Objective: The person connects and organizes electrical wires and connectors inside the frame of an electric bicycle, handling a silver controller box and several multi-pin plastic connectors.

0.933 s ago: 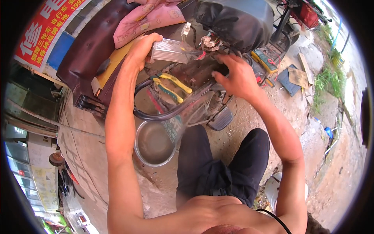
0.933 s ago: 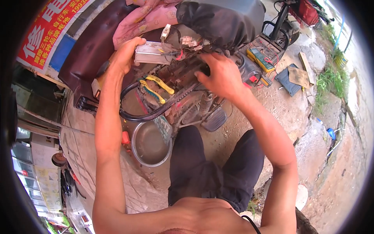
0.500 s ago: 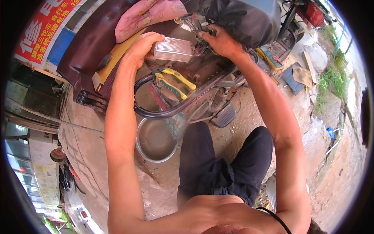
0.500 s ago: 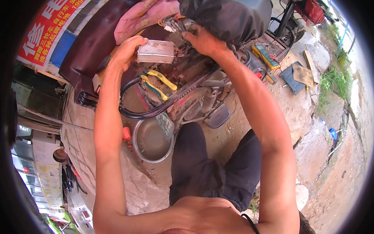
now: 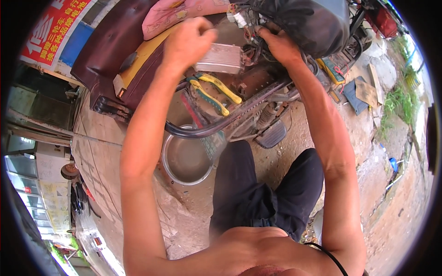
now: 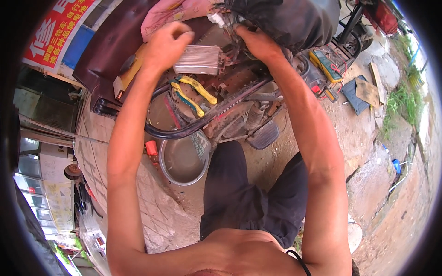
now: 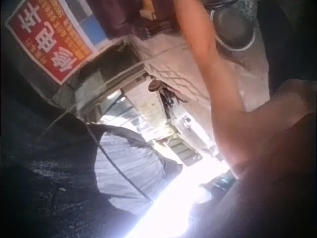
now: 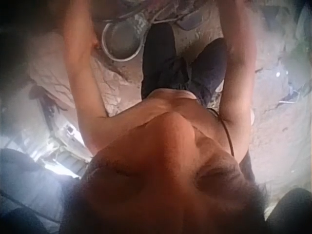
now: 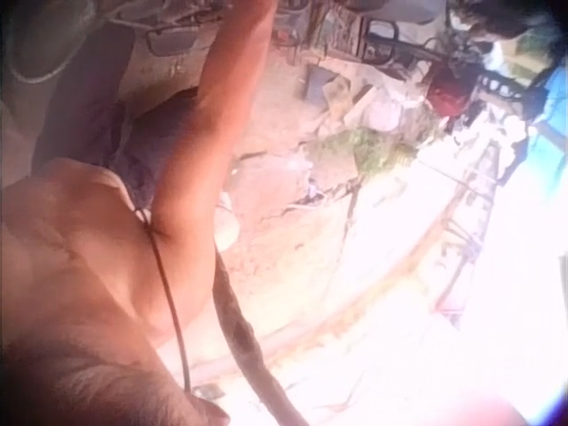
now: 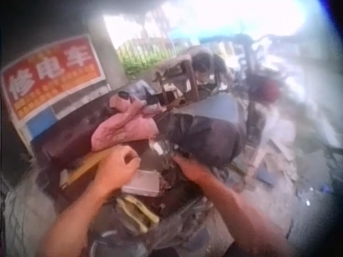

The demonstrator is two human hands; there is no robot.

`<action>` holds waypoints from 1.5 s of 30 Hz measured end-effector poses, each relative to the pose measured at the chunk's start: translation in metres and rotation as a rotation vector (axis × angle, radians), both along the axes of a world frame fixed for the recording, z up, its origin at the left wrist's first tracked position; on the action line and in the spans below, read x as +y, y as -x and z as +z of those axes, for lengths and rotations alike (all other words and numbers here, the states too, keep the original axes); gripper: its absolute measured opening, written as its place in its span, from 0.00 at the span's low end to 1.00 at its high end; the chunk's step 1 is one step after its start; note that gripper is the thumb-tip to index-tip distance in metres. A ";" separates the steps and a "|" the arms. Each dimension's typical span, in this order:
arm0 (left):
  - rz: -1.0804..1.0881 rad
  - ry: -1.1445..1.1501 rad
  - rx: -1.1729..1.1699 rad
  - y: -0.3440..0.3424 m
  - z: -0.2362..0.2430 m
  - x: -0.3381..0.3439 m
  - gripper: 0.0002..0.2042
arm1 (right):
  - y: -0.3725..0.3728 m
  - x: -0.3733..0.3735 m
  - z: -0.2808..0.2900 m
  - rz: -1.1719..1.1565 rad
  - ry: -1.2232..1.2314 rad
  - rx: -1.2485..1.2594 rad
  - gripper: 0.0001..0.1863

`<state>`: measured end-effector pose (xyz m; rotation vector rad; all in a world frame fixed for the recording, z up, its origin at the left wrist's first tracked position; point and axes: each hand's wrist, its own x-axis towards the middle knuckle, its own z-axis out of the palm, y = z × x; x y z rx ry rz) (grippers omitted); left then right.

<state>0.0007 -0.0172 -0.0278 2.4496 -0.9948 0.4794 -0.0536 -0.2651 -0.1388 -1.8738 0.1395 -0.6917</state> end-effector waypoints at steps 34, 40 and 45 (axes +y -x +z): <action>-0.687 -0.029 0.826 0.012 0.017 -0.023 0.12 | 0.004 -0.007 -0.007 -0.122 0.262 0.104 0.31; -0.623 0.071 0.867 0.022 0.021 -0.025 0.15 | -0.001 -0.006 -0.014 -0.162 0.291 0.056 0.31; -0.633 0.009 0.749 0.007 0.013 -0.011 0.10 | 0.014 0.005 0.011 -0.055 0.230 0.239 0.37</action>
